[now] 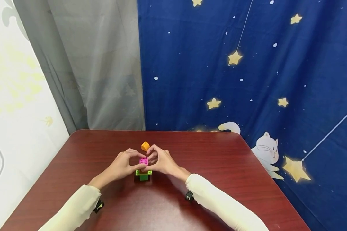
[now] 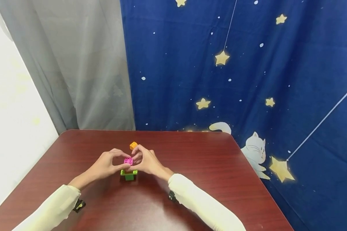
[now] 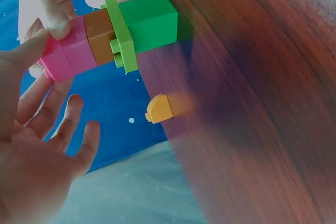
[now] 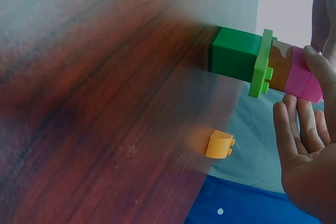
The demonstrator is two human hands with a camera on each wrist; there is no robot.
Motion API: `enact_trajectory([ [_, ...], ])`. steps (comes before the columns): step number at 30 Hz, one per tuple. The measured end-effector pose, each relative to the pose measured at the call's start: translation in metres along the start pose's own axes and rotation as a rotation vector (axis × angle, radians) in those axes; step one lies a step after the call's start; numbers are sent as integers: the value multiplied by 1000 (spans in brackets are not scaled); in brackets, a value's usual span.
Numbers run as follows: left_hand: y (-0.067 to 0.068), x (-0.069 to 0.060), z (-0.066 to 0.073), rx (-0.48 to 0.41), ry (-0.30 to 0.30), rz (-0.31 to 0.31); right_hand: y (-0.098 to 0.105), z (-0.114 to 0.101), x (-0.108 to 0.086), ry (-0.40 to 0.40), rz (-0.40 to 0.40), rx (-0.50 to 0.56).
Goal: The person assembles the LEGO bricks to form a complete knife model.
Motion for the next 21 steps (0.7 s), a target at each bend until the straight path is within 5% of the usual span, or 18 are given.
enact_trajectory([
  [9, 1, 4, 6, 11, -67, -38, 0, -1, -1, -16, 12, 12],
  [21, 2, 7, 8, 61, -60, -77, 1, -4, 1, 12, -31, 2],
])
Point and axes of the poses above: each hand's wrist, its own x-axis towards the middle knuckle, its own y-axis out of the back of the hand, z = x × y, the point moved 4 cm from there along x, towards the middle knuckle, and after that the axes turned 13 degrees about y, right-handed, at the moved point
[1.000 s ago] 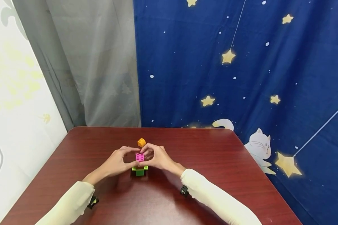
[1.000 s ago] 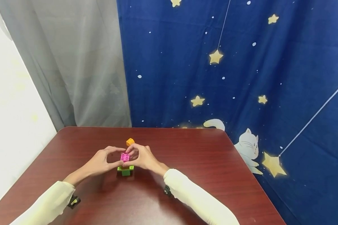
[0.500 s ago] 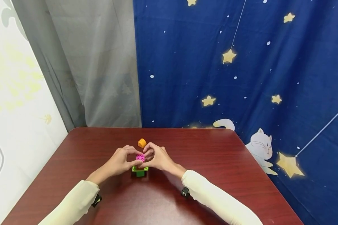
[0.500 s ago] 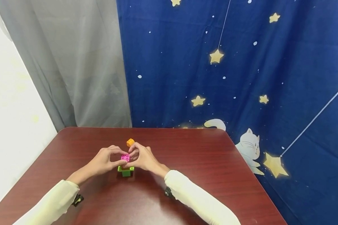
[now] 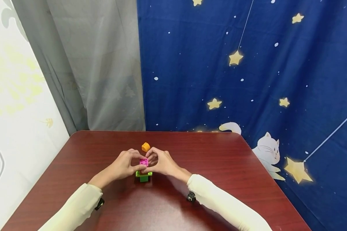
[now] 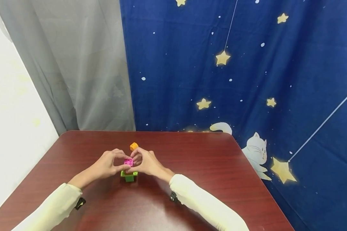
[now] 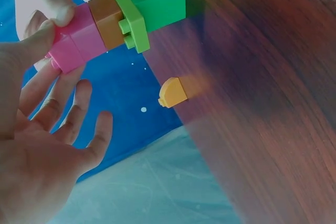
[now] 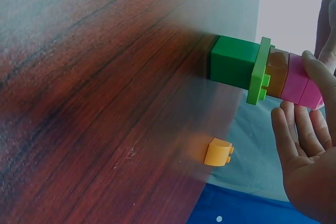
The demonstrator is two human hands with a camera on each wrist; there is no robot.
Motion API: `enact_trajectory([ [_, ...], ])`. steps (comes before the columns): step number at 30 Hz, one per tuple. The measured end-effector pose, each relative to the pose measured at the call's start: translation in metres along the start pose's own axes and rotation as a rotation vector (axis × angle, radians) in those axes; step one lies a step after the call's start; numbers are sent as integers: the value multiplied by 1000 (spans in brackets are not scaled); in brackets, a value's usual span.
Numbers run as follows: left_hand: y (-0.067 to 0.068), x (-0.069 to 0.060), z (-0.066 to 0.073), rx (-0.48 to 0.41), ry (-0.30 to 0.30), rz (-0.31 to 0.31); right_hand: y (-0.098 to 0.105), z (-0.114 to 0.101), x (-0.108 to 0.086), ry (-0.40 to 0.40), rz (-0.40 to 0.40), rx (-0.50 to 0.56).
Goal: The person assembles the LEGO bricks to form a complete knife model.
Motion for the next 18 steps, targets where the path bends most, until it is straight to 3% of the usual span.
enact_trajectory([
  [10, -3, -3, -3, -1, -8, 32, 3, 5, -3, 29, -46, 30],
  [18, -2, -2, -5, -21, 13, 15, 12, 13, -4, 32, -59, 54],
])
Point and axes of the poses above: each hand's wrist, its own x-axis towards the middle knuckle, its own y-axis out of the back of the hand, z = x × y, the point moved 4 cm from there along x, towards the middle knuckle, and after that the axes turned 13 degrees about y, right-handed, at the moved point
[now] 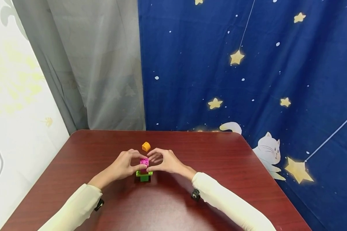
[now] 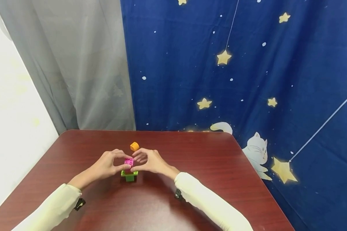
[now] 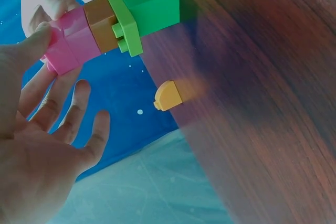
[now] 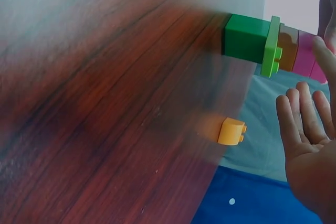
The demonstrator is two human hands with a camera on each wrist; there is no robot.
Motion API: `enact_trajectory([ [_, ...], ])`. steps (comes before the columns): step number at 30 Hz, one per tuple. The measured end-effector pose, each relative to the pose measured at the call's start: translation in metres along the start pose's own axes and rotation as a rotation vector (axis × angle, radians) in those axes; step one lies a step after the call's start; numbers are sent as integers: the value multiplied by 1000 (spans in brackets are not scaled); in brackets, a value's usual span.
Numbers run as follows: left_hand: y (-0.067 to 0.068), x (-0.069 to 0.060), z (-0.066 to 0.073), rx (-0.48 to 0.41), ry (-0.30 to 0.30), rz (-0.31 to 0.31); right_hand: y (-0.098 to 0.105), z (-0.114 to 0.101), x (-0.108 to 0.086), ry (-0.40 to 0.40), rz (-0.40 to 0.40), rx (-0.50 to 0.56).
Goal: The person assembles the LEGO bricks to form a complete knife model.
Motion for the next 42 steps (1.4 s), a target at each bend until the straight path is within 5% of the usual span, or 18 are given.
enact_trajectory([
  [11, 1, -1, 3, 1, -1, 2, 8, 16, 1, 17, 0, 10],
  [19, 2, -3, 0, 5, 47, -18, 11, 42, 7, -49, 81, -53],
  [42, 2, -1, 3, -3, 12, -29, -4, 101, 47, -189, 186, -165],
])
Point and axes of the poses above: each hand's wrist, its own x-axis towards the middle knuckle, its own y-axis out of the back of the hand, z = x × y, the point moved 4 cm from there along x, towards the middle knuckle, and after that the axes turned 13 degrees about y, right-handed, at the moved point
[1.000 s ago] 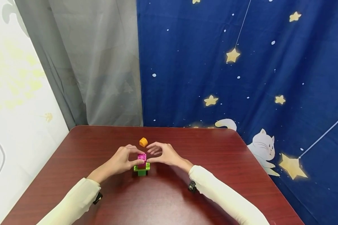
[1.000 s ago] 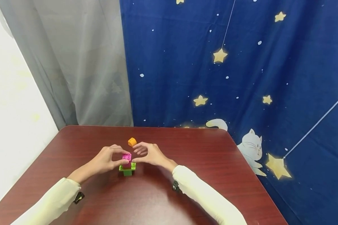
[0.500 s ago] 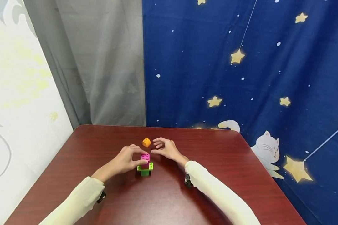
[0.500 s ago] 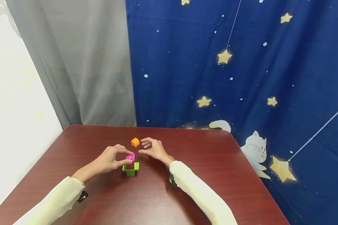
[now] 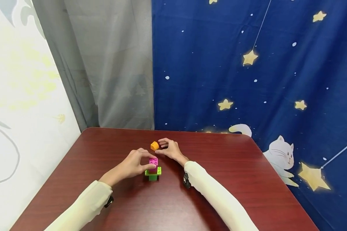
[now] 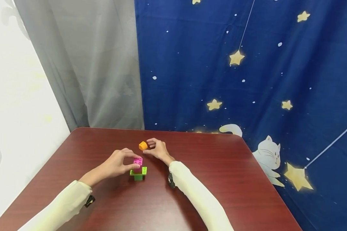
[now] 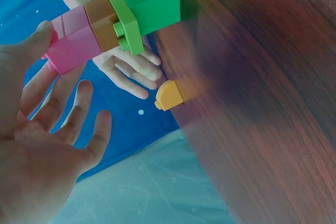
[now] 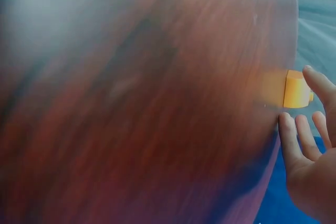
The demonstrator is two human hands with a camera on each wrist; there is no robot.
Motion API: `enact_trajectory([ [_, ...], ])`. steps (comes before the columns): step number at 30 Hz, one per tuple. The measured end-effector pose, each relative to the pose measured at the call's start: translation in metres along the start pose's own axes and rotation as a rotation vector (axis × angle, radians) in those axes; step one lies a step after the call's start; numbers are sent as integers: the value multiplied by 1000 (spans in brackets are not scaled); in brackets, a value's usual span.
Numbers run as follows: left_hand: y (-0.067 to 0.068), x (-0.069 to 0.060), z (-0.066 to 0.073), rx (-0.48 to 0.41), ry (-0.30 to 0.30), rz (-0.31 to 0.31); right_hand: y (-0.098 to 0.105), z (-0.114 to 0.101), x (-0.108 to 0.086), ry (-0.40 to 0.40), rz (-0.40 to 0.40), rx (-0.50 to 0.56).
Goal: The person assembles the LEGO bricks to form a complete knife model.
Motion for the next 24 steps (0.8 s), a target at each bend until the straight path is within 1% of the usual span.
enact_trajectory([
  [4, 0, 0, 1, 8, 5, 0, -4, 1, 5, -25, 11, -3],
  [12, -1, 0, 2, 5, 12, 0, -11, 3, 14, -47, 19, 1],
  [17, -2, 1, 2, 3, 14, 1, -8, 0, 13, -31, 18, 3],
  [21, -1, 1, 0, 5, 21, -2, -6, -2, 11, -9, 0, -5],
  [24, 0, 0, -1, 7, 27, 0, -5, -2, 8, -7, -15, -1],
])
Point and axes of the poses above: each hand's wrist, its own x-axis towards the middle knuckle, its own y-axis out of the back of the hand, z = x × y, the point moved 4 cm from there along x, towards the middle knuckle, and after that the axes turned 13 degrees about y, right-handed, at the moved point
